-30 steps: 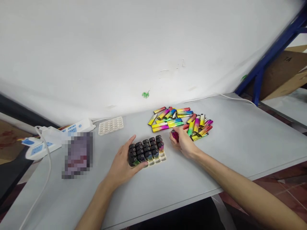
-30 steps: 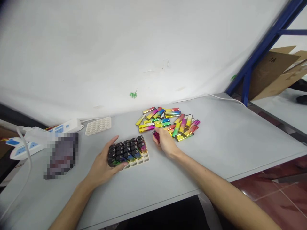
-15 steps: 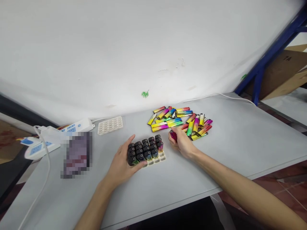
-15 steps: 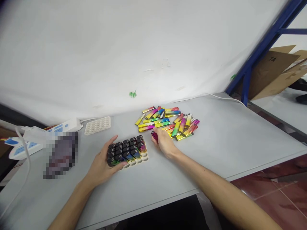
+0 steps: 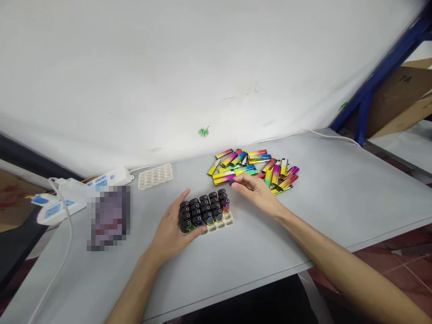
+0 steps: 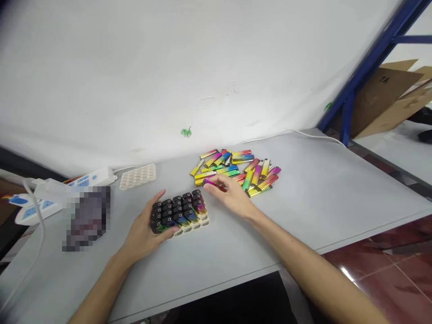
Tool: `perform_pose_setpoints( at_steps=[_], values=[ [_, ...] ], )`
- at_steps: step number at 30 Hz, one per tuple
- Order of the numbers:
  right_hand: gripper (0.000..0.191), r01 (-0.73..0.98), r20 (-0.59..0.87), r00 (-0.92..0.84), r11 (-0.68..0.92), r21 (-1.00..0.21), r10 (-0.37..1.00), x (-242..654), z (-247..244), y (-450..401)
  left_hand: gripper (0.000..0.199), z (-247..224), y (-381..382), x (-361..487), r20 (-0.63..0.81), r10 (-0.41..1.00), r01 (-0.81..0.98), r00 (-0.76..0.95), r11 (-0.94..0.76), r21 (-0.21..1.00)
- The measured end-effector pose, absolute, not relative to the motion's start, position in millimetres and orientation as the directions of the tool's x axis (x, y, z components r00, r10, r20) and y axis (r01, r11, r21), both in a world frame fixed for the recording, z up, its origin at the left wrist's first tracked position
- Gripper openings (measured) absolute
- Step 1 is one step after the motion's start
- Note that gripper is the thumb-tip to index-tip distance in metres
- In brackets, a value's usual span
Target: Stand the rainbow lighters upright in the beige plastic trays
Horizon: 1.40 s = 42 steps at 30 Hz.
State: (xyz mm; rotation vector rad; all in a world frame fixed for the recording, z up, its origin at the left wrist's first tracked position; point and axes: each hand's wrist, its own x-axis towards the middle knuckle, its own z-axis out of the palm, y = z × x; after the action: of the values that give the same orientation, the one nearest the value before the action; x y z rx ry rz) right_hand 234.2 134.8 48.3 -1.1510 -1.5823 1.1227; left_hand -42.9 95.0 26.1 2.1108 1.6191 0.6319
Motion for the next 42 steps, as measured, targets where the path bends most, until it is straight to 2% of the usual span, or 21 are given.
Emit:
perform_pose_setpoints(
  at_steps=[2,7,12,16,22,31,33,35,37,39,42],
  values=[
    [0.029,0.182,0.133,-0.25,0.181,-0.967,0.959,240.6,52.9,135.3,0.096,25.9,95.2,-43.2,0.11,0.968,0.781,0.228,-0.249,0.572],
    [0.028,0.023,0.073,-0.355,0.087,-0.996,0.932,249.1,54.6,136.5,0.096,25.5,95.6,-43.2,0.108,0.968,0.785,0.227,-0.247,0.567],
    [0.029,0.127,0.041,-0.425,0.105,-0.986,0.904,244.4,53.6,132.7,0.097,24.9,95.0,-43.7,0.111,0.968,0.781,0.226,-0.248,0.574],
    [0.028,0.252,0.122,-0.424,0.246,-0.936,0.898,242.3,54.1,128.9,0.096,24.6,94.9,-44.0,0.111,0.968,0.786,0.223,-0.246,0.567],
    [0.029,0.291,0.234,-0.439,0.384,-0.876,0.867,242.5,50.8,128.1,0.096,25.0,95.7,-43.3,0.131,0.963,0.792,0.237,-0.27,0.548],
    [0.043,0.362,0.134,-0.474,0.332,-0.871,0.87,238.1,45.9,127.1,0.095,24.8,95.7,-44.0,0.136,0.962,0.786,0.237,-0.272,0.555],
    [0.04,0.458,0.158,-0.421,0.36,-0.813,0.893,240.0,46.7,129.4,0.096,25.2,95.1,-43.6,0.125,0.964,0.784,0.235,-0.264,0.562],
    [0.04,0.659,0.218,-0.245,0.327,-0.677,0.945,245.3,48.4,133.9,0.096,25.6,94.4,-43.4,0.113,0.966,0.78,0.232,-0.254,0.572],
    [0.041,0.848,0.28,-0.005,0.153,-0.507,0.96,253.8,50.1,139.7,0.096,26.0,94.0,-43.5,0.106,0.967,0.779,0.23,-0.248,0.576],
    [0.039,0.927,0.293,0.177,-0.06,-0.37,0.939,263.3,50.5,145.1,0.095,26.3,93.7,-43.8,0.104,0.967,0.779,0.233,-0.25,0.575],
    [0.037,0.952,0.208,0.232,-0.178,-0.251,0.95,271.4,47.6,148.8,0.095,26.3,93.8,-44.0,0.106,0.964,0.779,0.245,-0.26,0.571]
  ],
)
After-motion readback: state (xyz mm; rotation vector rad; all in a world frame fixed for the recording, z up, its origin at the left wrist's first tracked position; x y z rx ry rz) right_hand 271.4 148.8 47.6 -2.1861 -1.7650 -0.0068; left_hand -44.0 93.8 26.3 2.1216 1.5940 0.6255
